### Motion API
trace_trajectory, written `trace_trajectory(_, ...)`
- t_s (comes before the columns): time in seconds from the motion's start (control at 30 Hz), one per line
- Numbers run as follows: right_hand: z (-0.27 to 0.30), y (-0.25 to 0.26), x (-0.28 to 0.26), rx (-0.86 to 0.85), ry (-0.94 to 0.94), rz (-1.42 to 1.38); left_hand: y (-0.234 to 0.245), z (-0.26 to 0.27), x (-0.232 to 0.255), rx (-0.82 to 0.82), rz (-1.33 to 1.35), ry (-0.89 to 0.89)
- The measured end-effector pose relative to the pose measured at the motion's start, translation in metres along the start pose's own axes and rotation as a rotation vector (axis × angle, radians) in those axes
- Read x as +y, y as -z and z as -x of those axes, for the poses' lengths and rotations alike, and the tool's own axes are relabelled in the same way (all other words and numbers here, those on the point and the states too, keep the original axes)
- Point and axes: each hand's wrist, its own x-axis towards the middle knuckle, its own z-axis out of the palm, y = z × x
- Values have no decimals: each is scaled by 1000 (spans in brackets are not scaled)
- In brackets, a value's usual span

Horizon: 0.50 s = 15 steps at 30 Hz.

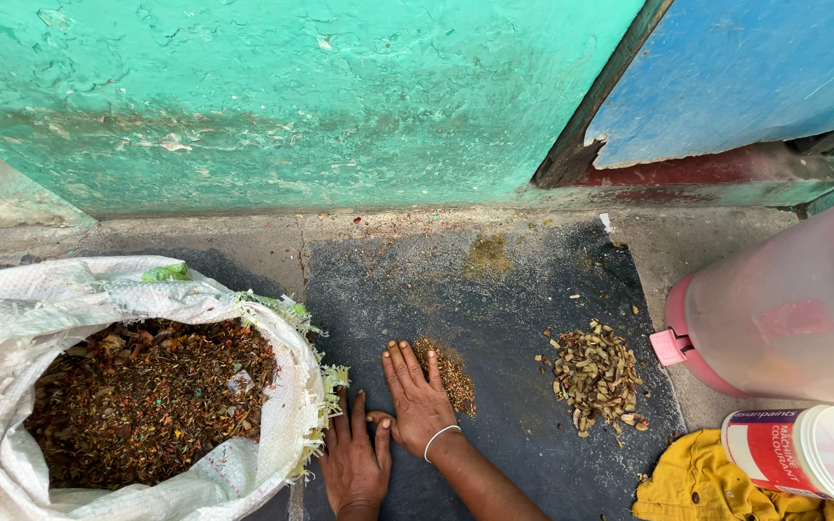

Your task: The person sorts seeds by hand on the floor, picking them from a large white sack and placing selected seeds into a small white cup while separating husks into a pile.

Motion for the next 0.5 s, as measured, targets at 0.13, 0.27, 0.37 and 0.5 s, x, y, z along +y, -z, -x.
trace_trajectory(0.13,3,-23,6,228,-39,86,5,0,2,-10,-30,-9)
trace_trajectory(0.27,5,-17,14,267,-111,129,8,1,4,-56,-33,9)
trace_trajectory(0.37,8,10,15,86,-275,84,7,2,2,-3,-22,-16)
trace_trajectory(0.5,40,36,4,-340,-317,-13,4,2,1,62,-27,-38)
